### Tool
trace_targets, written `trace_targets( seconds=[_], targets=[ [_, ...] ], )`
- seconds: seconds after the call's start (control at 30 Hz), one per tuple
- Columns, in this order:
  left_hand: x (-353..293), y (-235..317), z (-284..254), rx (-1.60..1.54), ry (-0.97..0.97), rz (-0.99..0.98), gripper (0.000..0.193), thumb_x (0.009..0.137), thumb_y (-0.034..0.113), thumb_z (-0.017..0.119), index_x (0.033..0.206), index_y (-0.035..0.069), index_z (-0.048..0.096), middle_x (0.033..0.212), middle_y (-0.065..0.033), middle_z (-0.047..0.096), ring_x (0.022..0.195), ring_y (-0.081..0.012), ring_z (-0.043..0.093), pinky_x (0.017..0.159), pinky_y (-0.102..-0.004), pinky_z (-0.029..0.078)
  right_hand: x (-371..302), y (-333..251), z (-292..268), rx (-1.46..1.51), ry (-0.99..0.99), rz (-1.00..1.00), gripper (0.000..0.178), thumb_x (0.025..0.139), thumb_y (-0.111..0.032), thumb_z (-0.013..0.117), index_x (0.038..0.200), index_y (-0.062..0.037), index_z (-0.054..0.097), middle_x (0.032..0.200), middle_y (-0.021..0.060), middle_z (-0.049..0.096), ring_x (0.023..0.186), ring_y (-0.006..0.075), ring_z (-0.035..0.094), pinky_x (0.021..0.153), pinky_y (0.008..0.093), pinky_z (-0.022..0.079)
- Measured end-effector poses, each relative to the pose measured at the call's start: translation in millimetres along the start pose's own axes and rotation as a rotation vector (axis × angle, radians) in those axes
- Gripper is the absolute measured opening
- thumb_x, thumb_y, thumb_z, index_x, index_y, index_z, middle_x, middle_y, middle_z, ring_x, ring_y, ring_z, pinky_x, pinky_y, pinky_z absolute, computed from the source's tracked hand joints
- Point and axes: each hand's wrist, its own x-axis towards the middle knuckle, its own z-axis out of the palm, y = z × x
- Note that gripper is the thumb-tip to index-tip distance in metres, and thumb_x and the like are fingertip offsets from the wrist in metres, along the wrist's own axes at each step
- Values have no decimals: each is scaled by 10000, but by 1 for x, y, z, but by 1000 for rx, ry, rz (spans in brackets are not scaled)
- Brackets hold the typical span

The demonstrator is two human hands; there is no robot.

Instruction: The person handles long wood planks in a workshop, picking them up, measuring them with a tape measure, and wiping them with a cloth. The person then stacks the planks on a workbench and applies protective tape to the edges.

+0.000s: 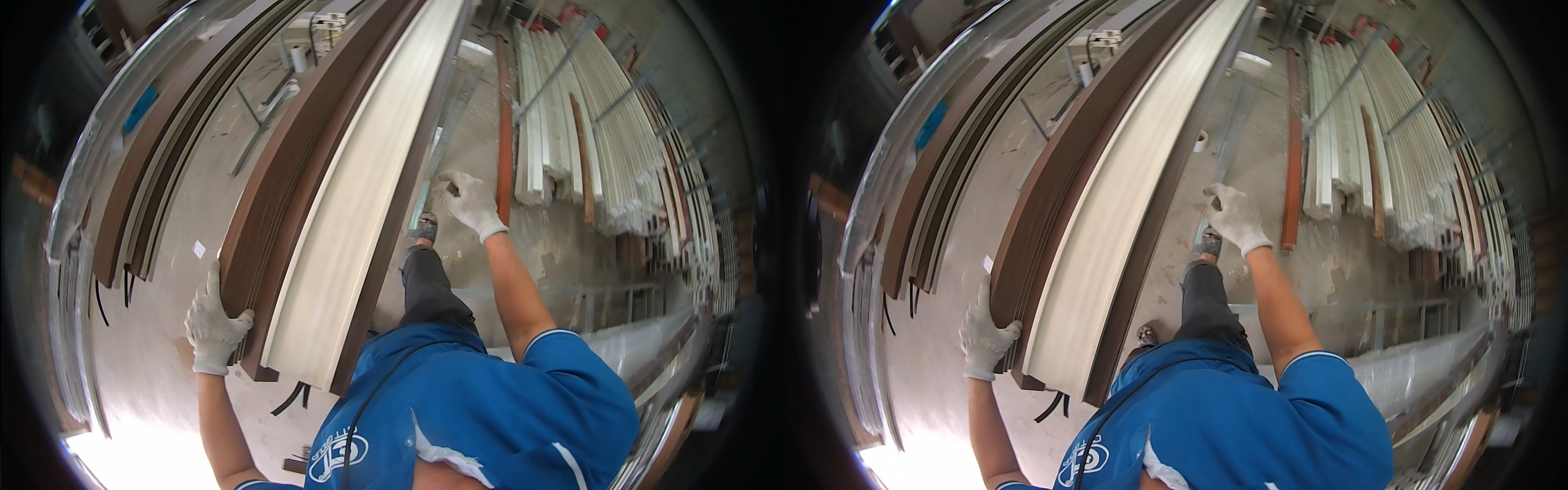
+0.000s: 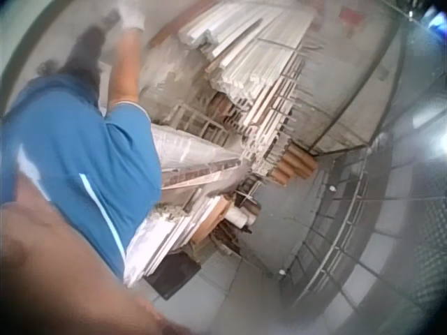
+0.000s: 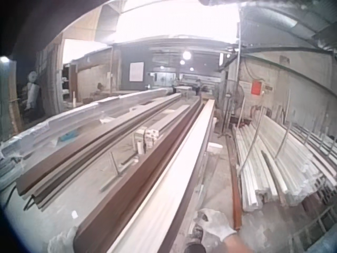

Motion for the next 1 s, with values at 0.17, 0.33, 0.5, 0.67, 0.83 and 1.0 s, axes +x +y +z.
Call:
trace_targets(
  seconds=[0.17, 0.33, 0.5, 0.67, 0.83, 1.0],
  targets=[
    [8, 11, -7, 16, -79, -135, 1038, 628, 278, 865, 1533, 115, 383, 1190, -209, 645, 1085, -398, 641, 921, -506, 528, 90, 41, -14, 9, 2, -139, 432, 861, -374, 742, 1128, -35, 716, 1020, 182, 736, 915, 320, 720, 816, 421, 554],
    [93, 73, -22, -127, -233, -323, 957, 589, 278, 883, 1431, 46, 492, 1185, -237, 698, 1108, -382, 671, 967, -440, 521, 176, 158, -32, 74, 0, -174, 417, 828, -312, 781, 1127, -30, 712, 994, 189, 728, 874, 321, 713, 811, 419, 555],
    [258, 194, -17, 35, -345, -348, 942, 625, 346, 872, 1437, 60, 490, 1248, -241, 682, 1160, -353, 667, 993, -419, 519, 207, 295, -84, 103, -71, -108, 344, 830, -268, 751, 1101, -59, 714, 978, 174, 725, 874, 316, 714, 788, 411, 551],
    [412, 314, 5, 199, -177, -319, 902, 680, 436, 863, 1426, 88, 494, 1307, -215, 652, 1260, -349, 611, 1034, -465, 499, 197, 425, -171, 29, 7, 142, 370, 828, -367, 731, 1086, -102, 723, 959, 143, 729, 873, 308, 711, 779, 414, 544],
    [516, 385, 23, 107, -80, -324, 804, 702, 448, 865, 1351, 101, 543, 1295, -197, 653, 1238, -353, 620, 1022, -458, 505, 179, 518, -226, -42, 105, 358, 301, 822, -306, 765, 1021, -82, 733, 857, 139, 726, 795, 322, 713, 741, 418, 546],
    [586, 413, 38, -14, -34, -280, 792, 635, 386, 886, 1310, 104, 582, 1289, -194, 655, 1228, -365, 616, 1017, -448, 510, 235, 562, -254, -94, 82, 432, 302, 819, -310, 774, 1017, -84, 738, 838, 136, 725, 783, 315, 716, 736, 413, 548]
  ],
)
